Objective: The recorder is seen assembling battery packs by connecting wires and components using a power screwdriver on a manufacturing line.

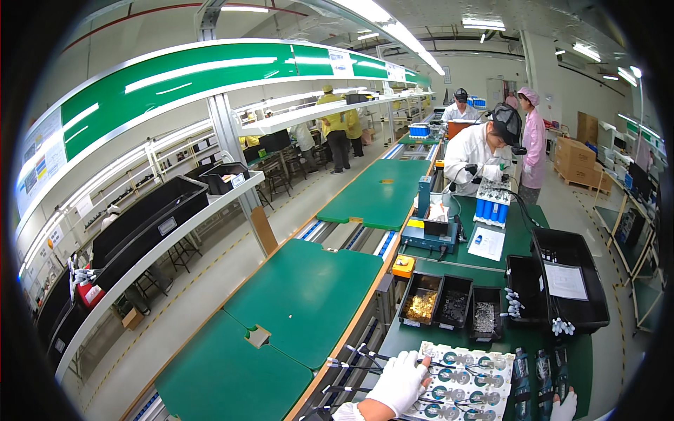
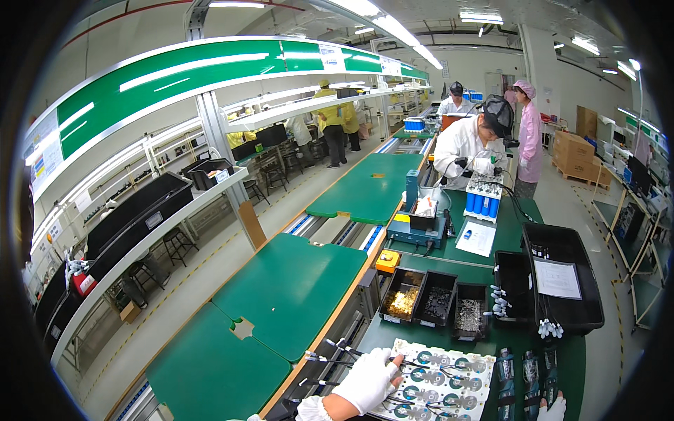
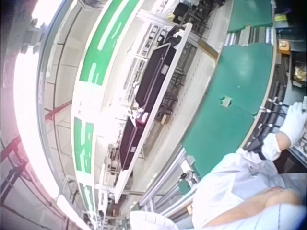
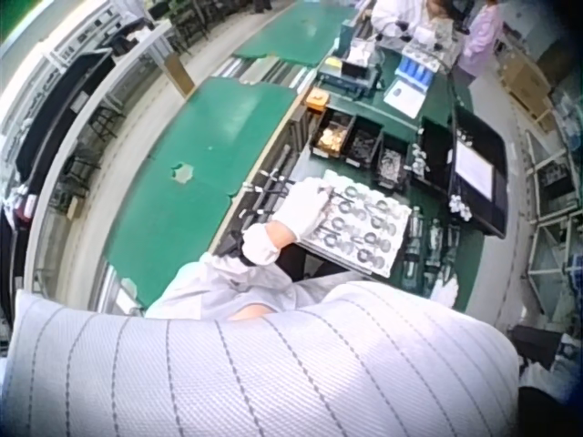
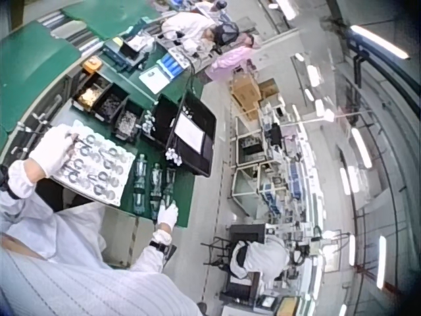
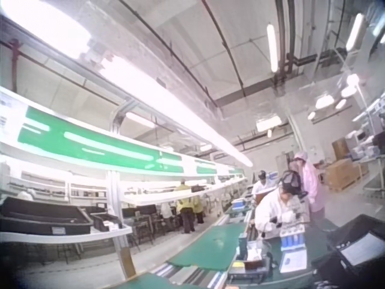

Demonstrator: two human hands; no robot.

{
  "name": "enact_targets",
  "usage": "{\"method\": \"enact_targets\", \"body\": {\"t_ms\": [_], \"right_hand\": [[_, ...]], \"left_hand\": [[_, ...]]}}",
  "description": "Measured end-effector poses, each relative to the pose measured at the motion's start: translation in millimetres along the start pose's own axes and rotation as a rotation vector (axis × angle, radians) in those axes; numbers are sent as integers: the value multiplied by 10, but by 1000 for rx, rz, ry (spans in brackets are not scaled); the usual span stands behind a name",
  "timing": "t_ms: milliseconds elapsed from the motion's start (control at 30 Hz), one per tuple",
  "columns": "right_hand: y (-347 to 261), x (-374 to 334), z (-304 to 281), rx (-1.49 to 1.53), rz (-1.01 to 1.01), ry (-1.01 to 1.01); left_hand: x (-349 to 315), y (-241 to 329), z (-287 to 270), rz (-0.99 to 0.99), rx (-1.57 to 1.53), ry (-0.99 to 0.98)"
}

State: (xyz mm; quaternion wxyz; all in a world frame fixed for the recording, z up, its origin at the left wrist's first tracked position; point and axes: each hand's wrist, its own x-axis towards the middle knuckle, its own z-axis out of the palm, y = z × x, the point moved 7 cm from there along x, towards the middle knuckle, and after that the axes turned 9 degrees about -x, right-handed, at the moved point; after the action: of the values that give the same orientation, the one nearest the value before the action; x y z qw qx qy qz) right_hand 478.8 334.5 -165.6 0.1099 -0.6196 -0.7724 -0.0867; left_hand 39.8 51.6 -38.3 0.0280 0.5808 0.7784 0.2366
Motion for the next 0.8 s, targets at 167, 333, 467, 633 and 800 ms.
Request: {"method": "enact_targets", "body": {"t_ms": [167, 333, 467, 633, 800], "right_hand": [[360, 333, 438, 292, -14, -339], [692, 130, 640, 930, 174, -886], [803, -374, -55, 1274, -864, -474], [920, -737, -578, 1709, 330, -529], [-72, -32, -2084, 1908, -366, -251]], "left_hand": [[-68, 0, -76, -10, 46, 19], [-106, 67, -142, 16, 84, 54], [-65, 114, -117, 40, -38, 73], [-62, 96, -204, 81, -159, 234], [-73, -25, -277, 1, -154, 191]]}}
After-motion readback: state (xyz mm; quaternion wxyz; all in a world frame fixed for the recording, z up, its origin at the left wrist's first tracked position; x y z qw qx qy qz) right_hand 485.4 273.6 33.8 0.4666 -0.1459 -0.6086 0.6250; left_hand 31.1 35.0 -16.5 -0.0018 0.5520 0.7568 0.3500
